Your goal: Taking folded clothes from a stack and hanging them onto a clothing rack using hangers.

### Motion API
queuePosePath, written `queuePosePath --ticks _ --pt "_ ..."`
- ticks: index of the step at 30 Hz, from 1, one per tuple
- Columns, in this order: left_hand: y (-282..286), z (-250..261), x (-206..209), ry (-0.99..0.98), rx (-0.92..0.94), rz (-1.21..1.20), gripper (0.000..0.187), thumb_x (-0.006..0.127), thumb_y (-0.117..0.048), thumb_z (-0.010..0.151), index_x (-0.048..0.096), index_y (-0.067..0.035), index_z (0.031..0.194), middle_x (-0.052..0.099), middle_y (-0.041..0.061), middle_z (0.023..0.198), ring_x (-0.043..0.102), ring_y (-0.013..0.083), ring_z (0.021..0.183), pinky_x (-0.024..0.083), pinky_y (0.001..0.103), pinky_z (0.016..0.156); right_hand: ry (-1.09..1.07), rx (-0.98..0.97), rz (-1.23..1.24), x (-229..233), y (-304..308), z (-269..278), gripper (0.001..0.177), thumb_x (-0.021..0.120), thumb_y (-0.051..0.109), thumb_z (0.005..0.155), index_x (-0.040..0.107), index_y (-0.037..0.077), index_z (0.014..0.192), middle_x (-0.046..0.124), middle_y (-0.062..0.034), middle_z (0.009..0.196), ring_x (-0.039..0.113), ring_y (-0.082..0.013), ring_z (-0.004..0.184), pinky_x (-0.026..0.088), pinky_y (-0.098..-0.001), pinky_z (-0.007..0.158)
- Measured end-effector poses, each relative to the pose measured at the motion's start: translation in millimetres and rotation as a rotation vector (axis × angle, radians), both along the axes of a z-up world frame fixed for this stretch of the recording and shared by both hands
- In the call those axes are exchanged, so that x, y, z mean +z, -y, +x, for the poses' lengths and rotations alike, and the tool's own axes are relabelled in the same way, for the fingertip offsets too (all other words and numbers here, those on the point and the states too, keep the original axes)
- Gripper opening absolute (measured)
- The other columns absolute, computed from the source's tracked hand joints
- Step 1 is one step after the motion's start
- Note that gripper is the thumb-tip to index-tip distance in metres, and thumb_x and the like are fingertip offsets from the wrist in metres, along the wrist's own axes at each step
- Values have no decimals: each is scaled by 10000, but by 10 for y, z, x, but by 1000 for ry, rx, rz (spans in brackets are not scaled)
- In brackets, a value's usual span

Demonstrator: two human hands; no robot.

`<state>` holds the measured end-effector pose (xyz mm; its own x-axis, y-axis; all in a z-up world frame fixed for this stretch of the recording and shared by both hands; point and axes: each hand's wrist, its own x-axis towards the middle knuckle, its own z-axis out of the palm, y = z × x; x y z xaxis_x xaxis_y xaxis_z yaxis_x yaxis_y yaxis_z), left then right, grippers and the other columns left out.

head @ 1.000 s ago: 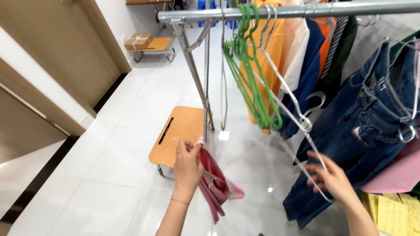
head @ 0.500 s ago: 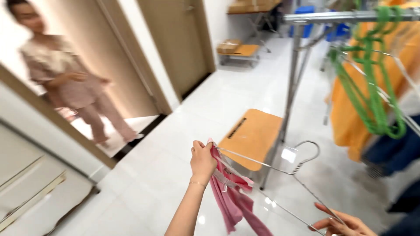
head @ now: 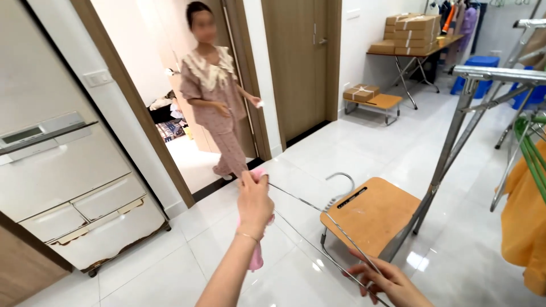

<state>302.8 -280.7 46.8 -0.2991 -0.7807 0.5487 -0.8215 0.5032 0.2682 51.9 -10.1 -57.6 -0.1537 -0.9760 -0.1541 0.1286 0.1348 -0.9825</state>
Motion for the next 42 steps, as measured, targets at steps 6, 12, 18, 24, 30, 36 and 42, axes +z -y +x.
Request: queuePosePath --ticks 6,12,18,24,30,36,42 --pt "-648 -323 459 -133 -243 -25 479 487 186 762 602 57 1209 443 179 1126 540 379 979 629 479 637 37 -46 34 488 351 344 550 482 245 1019 610 156 1546 839 -267 1156 620 -298 662 467 -332 458" --pt "-1249 -284 741 -31 -538 76 455 552 88 748 554 54 1202 407 202 1248 550 427 1015 615 519 741 -7 50 -98 425 405 -28 581 578 202 974 584 191 1555 836 -164 1260 655 -247 695 545 -314 546" --pt "-1272 261 1165 -13 -627 -211 304 670 -108 948 554 -101 1230 602 204 1266 647 372 1073 642 455 795 -87 156 -135 540 179 -423 505 625 277 927 853 -67 1217 752 -116 1441 630 -200 643 534 -334 495" --pt "-565 553 699 227 -529 -451 266 643 -163 1008 525 -141 771 603 17 618 566 295 569 433 420 532 -96 410 -205 888 -23 -574 601 623 313 940 588 144 1516 888 -230 1229 698 -284 677 592 -359 485" --pt "-996 667 1011 228 -520 -185 506 559 -553 1059 430 -165 760 611 22 582 582 343 555 365 464 474 495 848 -589 793 14 -682 892 324 867 1094 343 152 1628 648 -424 1281 594 -323 713 494 -348 578" --pt "-1006 296 1110 206 -472 -443 513 462 -657 1019 506 -189 813 669 -7 609 639 303 518 372 455 403 396 207 -287 714 387 511 692 433 647 1028 719 17 1054 707 -191 743 578 -262 413 485 -334 358" --pt "-892 366 1143 169 -399 -578 186 642 -171 932 501 -173 811 580 -16 544 562 246 437 333 425 363 -301 -29 198 -299 512 321 45 662 74 870 628 69 899 551 -98 651 475 -162 516 357 -321 441"
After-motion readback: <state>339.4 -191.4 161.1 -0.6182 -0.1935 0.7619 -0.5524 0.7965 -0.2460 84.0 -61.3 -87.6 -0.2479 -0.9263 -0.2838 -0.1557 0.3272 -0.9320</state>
